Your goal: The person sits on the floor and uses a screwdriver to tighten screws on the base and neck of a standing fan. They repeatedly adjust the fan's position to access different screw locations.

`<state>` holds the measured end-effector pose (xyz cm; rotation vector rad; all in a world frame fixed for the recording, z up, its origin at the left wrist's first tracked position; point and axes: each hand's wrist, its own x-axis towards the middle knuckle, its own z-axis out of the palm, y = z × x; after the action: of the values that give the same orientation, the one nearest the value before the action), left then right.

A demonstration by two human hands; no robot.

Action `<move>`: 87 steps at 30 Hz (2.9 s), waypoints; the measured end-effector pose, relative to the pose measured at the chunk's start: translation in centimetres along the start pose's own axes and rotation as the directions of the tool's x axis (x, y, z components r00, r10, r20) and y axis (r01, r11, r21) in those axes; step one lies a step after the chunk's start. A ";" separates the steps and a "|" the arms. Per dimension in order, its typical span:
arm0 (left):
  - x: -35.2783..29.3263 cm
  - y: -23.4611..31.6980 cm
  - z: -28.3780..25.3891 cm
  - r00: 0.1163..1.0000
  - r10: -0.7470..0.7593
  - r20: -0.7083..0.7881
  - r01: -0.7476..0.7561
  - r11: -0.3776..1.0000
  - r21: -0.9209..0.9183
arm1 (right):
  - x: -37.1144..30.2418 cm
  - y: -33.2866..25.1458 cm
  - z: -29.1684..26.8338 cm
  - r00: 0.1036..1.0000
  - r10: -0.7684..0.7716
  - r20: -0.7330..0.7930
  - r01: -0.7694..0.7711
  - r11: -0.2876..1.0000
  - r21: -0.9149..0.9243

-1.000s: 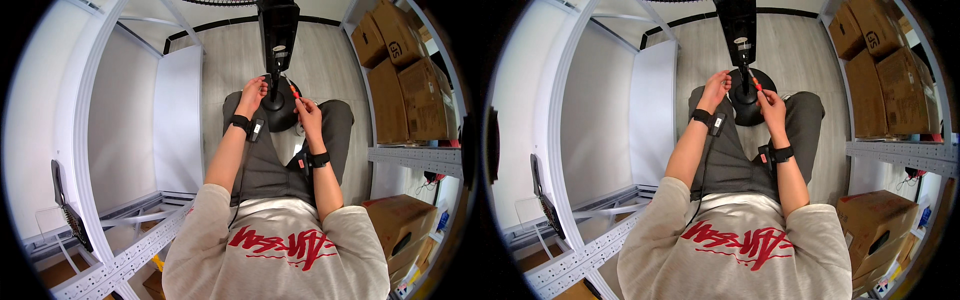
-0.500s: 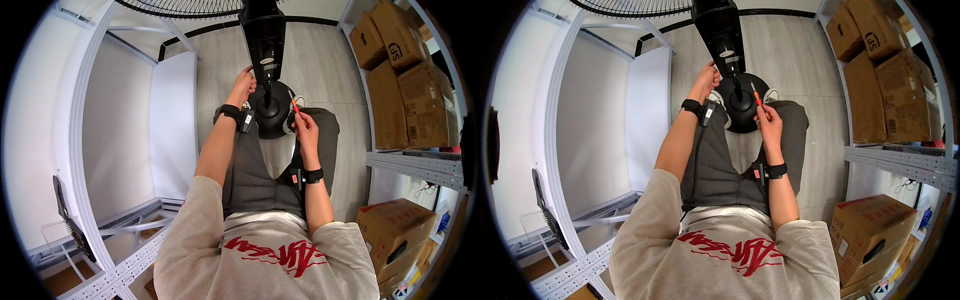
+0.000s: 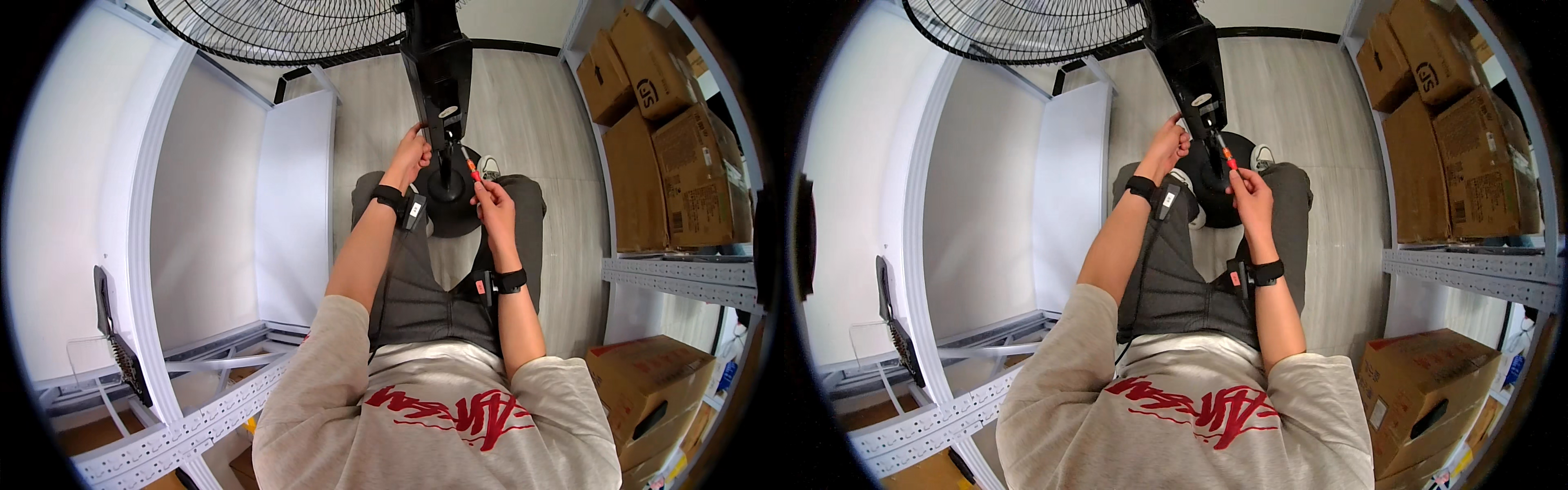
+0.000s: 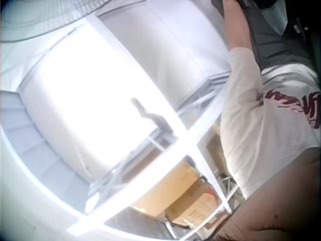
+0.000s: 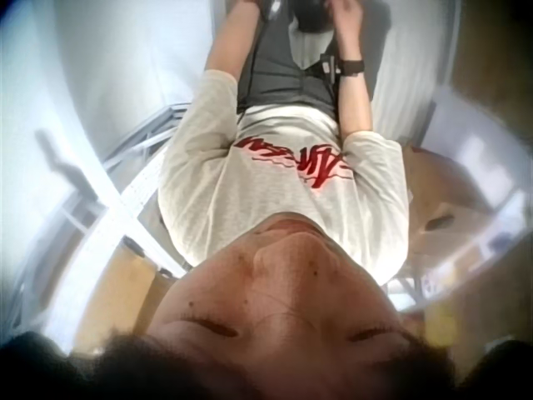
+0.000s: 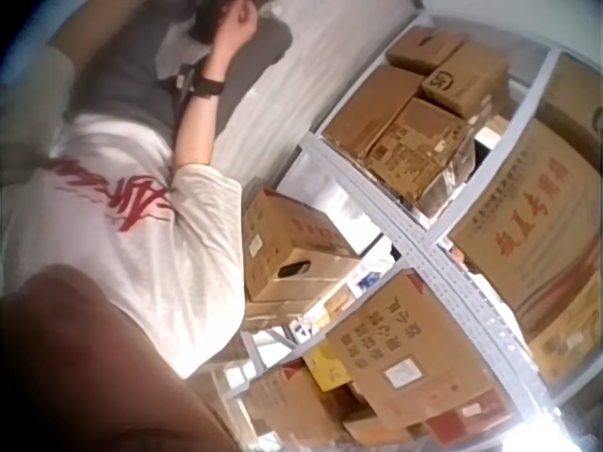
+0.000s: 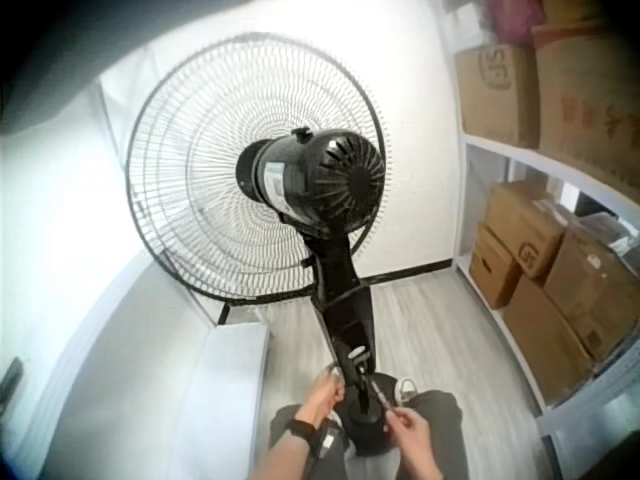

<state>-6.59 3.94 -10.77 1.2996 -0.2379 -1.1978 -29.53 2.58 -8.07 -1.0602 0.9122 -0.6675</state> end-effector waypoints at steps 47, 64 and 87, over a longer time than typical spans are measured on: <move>-2.8 -5.1 -2.5 0.986 0.058 0.157 0.006 0.926 -0.377 | 3.3 2.3 -2.7 0.968 0.022 0.250 0.053 0.956 -0.289; -1.1 -3.9 -1.8 0.992 -0.094 0.087 0.107 0.981 -0.159 | 3.1 3.2 -1.5 0.977 -0.154 0.145 0.208 0.824 -0.527; 2.3 -4.8 -1.9 0.999 0.032 -0.022 -0.035 0.984 -0.176 | 3.8 6.1 1.4 1.000 -0.014 0.011 0.017 0.937 -0.348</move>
<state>-6.79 4.25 -16.45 1.1478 -0.1362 -1.1507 -26.30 2.27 -14.60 -1.3853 1.0402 -0.5239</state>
